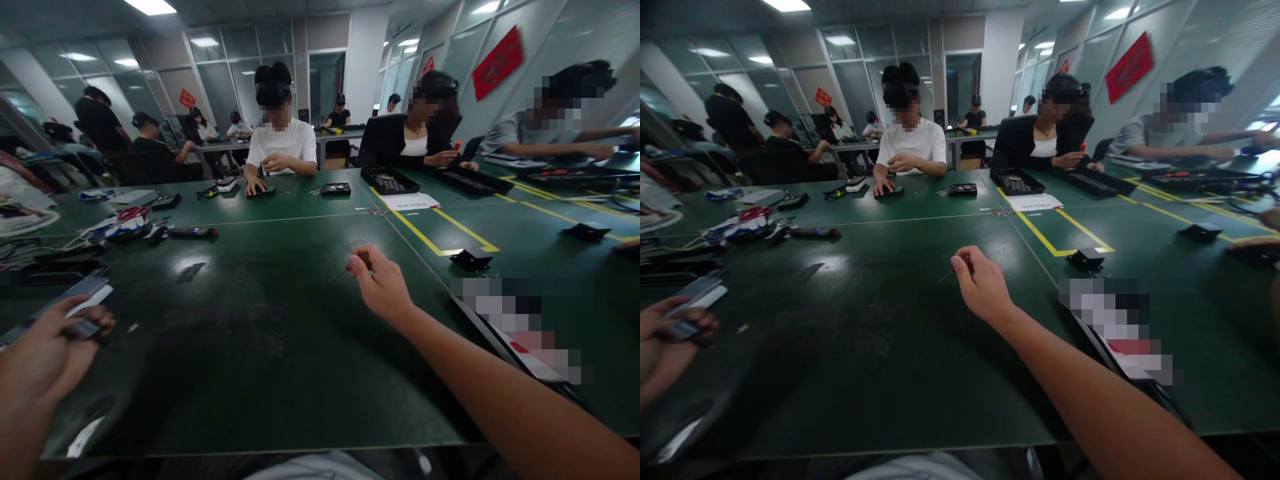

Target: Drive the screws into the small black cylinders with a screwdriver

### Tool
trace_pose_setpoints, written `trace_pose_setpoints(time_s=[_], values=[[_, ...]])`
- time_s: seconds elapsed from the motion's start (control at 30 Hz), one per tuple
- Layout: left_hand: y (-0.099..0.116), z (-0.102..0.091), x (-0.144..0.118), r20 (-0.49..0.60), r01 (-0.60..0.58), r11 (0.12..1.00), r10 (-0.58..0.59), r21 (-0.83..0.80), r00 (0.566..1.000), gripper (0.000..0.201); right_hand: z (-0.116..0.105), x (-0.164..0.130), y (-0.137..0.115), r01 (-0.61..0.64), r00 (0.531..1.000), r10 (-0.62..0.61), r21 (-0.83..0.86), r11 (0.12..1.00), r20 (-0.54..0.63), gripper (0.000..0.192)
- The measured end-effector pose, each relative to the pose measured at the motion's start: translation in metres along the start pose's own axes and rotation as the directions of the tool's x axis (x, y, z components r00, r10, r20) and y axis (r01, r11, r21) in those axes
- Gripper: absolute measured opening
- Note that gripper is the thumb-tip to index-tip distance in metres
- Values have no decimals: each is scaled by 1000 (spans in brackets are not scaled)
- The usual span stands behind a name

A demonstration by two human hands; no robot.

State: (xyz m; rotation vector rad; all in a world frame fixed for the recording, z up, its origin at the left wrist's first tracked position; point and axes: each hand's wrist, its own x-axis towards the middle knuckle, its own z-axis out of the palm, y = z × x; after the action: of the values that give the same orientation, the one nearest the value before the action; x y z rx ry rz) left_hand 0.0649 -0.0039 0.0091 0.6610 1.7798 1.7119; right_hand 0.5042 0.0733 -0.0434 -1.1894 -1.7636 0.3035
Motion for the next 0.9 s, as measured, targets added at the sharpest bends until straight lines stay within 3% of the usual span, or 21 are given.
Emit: trace_pose_setpoints(time_s=[0.1,0.17,0.27,0.4,0.47,0.53,0.6,0.67,0.8,0.9], values=[[-12,44,-17,270,61,996,-40,-70,962,29,-1,0,-1,-23,1000,23,19,1000,-16,23],[-20,80,-32,420,66,994,-24,-85,907,31,-2,-1,-2,-48,998,49,35,998,-33,26],[-30,137,-56,589,-66,997,78,-42,804,30,-3,-1,0,-68,995,71,40,997,-68,25],[-46,200,-85,776,-383,923,262,-29,574,21,-1,0,3,-60,992,67,60,996,-110,21],[-57,221,-94,835,-479,875,314,-69,451,22,0,0,3,-55,990,64,74,996,-123,21],[-70,234,-99,867,-608,792,340,-55,364,29,0,-1,2,-41,991,47,52,998,-125,21],[-82,240,-99,872,-703,711,360,-26,331,42,-1,-2,-1,-12,992,11,-5,1000,-126,19],[-92,242,-95,867,-725,688,376,-24,328,42,-3,-3,-5,25,991,-33,-62,998,-128,21],[-101,240,-84,847,-709,704,391,-24,360,28,-6,-6,-10,95,987,-98,-31,995,-127,19],[-101,241,-78,810,-715,696,453,-61,372,34,-4,-7,-9,112,988,-108,35,993,-114,14]])
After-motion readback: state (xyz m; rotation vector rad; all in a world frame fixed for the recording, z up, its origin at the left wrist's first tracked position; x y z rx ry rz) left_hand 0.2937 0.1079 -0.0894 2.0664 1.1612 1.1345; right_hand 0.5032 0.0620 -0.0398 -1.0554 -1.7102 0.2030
